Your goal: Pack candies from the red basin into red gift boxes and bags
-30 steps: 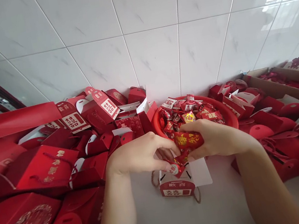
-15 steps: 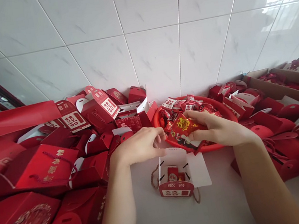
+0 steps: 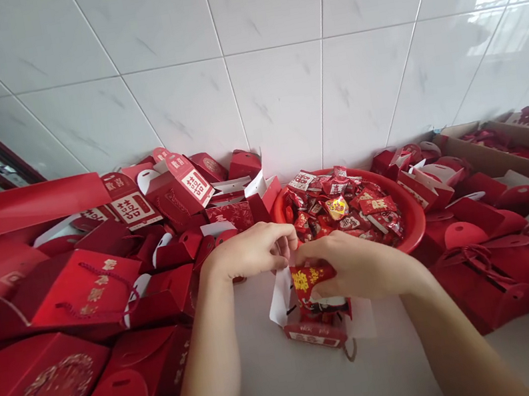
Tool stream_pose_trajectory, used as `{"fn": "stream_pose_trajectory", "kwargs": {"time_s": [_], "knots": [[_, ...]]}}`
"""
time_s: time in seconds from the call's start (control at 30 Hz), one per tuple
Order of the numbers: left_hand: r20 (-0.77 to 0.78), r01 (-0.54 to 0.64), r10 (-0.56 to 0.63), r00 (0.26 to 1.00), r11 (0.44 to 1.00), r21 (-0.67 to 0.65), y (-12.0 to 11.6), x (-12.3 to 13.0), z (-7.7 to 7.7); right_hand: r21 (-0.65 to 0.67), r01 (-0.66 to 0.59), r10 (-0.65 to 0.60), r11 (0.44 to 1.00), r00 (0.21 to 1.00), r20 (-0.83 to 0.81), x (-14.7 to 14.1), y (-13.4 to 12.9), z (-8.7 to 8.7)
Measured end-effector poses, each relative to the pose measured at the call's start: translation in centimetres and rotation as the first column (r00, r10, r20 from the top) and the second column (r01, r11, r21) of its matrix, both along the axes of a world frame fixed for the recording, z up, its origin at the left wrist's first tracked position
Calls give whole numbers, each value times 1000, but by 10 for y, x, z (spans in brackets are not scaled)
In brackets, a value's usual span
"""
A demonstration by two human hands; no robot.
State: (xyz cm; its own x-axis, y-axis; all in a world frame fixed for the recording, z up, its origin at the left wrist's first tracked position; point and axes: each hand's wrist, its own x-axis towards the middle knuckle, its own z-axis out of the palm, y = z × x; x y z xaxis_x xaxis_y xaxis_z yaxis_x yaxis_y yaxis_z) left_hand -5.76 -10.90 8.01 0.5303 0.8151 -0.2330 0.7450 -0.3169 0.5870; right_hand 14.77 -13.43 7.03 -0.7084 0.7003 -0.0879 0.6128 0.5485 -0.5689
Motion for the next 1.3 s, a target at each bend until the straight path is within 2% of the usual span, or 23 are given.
{"fn": "stream_pose_trajectory", "kwargs": {"time_s": [0.13, 0.23, 0.3, 0.37, 0.43, 0.5, 0.57, 0.63, 0.73, 0.87, 0.97, 1.07, 1.2, 1.3], "knots": [[-10, -7, 7, 1000, 1000, -14, 1, -1, -2, 34, -139, 133, 990, 982, 137, -11, -1, -9], [-13, -15, 15, 1000, 1000, -15, 1, -1, -1, 77, -143, 136, 987, 986, 93, -5, 2, -8], [-4, -14, 13, 1000, 1000, -19, 0, -1, 0, 101, -72, 72, 992, 997, 3, 6, 3, -3], [-5, -14, 14, 1000, 1000, -20, -1, -1, 0, 139, 50, -36, 989, 994, -102, 21, 6, 3], [-16, -15, 14, 1000, 1000, -17, -1, -1, 1, 208, 229, -195, 951, 966, -172, 36, 12, 6], [-27, -3, 3, 1000, 1000, -12, -1, -1, 1, 267, 372, -335, 889, 926, -176, 46, 23, 3], [-29, 15, -16, 999, 1000, -12, 0, -1, 0, 286, 426, -413, 859, 904, -106, 51, 37, -6], [-29, 24, -24, 999, 999, -31, 0, -1, 0, 289, 418, -428, 861, 903, -29, 50, 52, -17], [-47, 10, -12, 999, 999, -52, 1, -2, -1, 273, 385, -401, 882, 916, 4, 42, 67, -33], [42, -33, 29, 999, 994, 109, 10, -1, -5, 233, 297, -328, 926, 939, 106, 31, 73, -47], [207, -105, 61, 977, 971, 213, 24, 1, -16, 205, 244, -276, 948, 949, 149, 29, 73, -51], [307, -167, 89, 948, 957, 239, 38, 3, -29, 188, 208, -240, 960, 956, 168, 29, 72, -49], [297, -148, 73, 952, 960, 237, 48, 7, -41, 171, 192, -222, 966, 959, 176, 26, 70, -47], [258, -135, 57, 965, 945, 296, 50, 12, -45, 181, 194, -222, 964, 964, 147, 27, 72, -48]]}}
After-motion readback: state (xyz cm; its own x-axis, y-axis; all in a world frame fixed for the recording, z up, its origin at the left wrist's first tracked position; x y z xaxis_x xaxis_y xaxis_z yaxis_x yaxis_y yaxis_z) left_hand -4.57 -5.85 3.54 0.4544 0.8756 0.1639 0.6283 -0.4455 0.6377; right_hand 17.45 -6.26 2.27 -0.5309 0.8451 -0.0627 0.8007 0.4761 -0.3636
